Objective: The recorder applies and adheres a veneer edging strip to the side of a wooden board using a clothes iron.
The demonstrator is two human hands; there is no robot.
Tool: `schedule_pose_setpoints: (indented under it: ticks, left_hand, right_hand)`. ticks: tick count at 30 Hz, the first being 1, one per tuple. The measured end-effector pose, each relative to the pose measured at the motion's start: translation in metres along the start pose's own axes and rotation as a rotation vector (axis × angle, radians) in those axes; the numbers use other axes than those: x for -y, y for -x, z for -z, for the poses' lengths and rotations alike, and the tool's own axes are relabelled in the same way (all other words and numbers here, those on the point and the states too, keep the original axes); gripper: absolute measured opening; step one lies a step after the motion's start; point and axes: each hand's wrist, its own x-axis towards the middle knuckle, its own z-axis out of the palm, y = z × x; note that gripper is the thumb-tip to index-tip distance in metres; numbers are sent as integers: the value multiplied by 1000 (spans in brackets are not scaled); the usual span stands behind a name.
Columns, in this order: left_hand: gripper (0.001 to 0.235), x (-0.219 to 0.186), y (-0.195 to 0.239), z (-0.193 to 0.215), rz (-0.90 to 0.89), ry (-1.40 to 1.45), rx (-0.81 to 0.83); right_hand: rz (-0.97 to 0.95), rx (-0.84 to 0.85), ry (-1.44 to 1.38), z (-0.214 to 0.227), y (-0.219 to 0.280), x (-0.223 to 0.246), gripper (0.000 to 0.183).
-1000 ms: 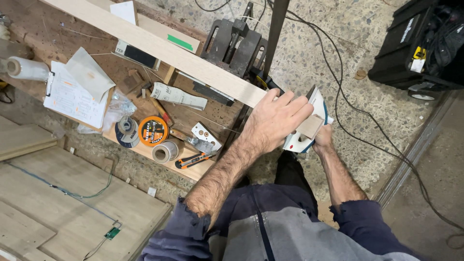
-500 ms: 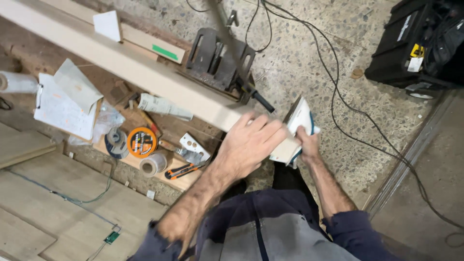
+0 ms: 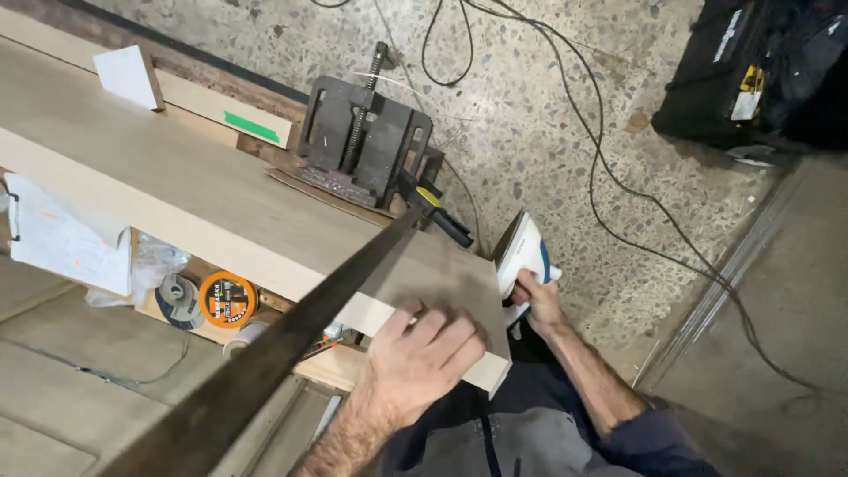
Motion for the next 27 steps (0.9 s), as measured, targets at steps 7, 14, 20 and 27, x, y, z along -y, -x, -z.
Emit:
schedule_pose_setpoints:
  ticks: [7, 14, 20, 27]
  left_hand:
    - [32, 3, -3, 14, -3, -12, 38]
    - [34, 1, 2, 8, -25, -11, 30]
    - [27, -1, 2, 8, -15, -11, 0]
    - [30, -4, 2, 11, -21, -11, -3]
  right_hand:
    - [-26, -57, -66, -3, 0, 5, 28]
    - [-27, -69, -75, -1, 3, 3, 35]
    - [-55, -43, -91, -14, 6, 15, 34]
    - [-27, -33, -81, -26, 21, 26, 33]
